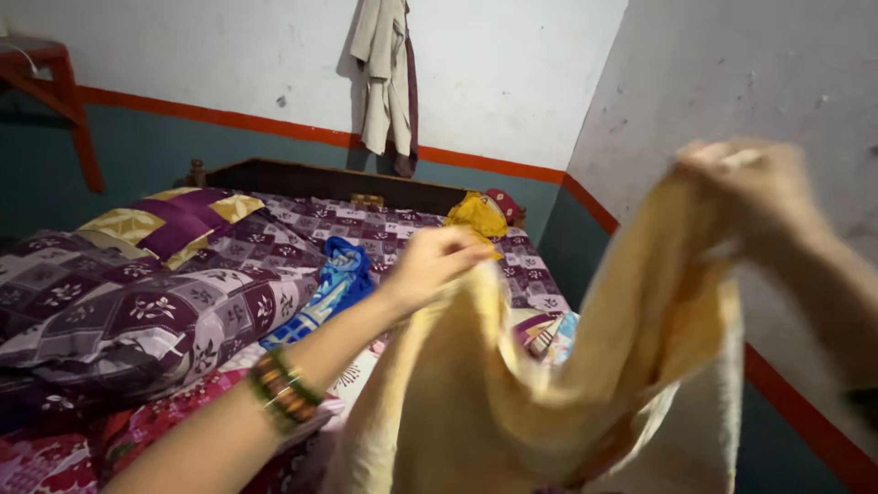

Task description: The person folds several pieces of clothing on a bed. They pick up a purple and gold patterned cloth, fold it neatly, and place it on a pile. They then fold a blue floral cloth and a yellow towel, stacking each on the bed.

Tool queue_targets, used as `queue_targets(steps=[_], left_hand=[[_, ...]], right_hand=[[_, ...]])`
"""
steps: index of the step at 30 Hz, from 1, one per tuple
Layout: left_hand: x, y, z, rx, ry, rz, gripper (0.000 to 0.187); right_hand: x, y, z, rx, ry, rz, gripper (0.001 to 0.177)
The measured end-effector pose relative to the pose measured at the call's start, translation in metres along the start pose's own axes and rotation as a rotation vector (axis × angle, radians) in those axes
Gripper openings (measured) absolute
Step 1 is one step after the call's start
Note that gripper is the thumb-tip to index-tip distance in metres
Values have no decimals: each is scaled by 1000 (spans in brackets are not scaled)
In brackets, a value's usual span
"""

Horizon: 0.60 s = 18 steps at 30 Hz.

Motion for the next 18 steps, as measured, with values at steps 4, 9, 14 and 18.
queue_targets(steps=[4,9,14,18], left_hand=[[-35,-60,-47,214,-137,69,17],[-38,-73,-68,420,18,185,21],[-7,-35,-52,56,9,270,37],[29,15,-22,-108,147,434,43]], right_hand=[[27,-67,-2,-30,250,283,27],[38,-114,-27,-88,305,612,41],[14,-83,-21,31,304,339,55],[-2,-51,-16,80,232,308,49]])
Point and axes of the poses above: each hand's wrist, its own x-axis away from the middle knuckle, its own y-axis out of the back of the hand, z = x × y, the point moved 5 cm from there along -x, towards the middle knuckle, and after that the axes turned 11 degrees about -z, right-handed, at the moved point
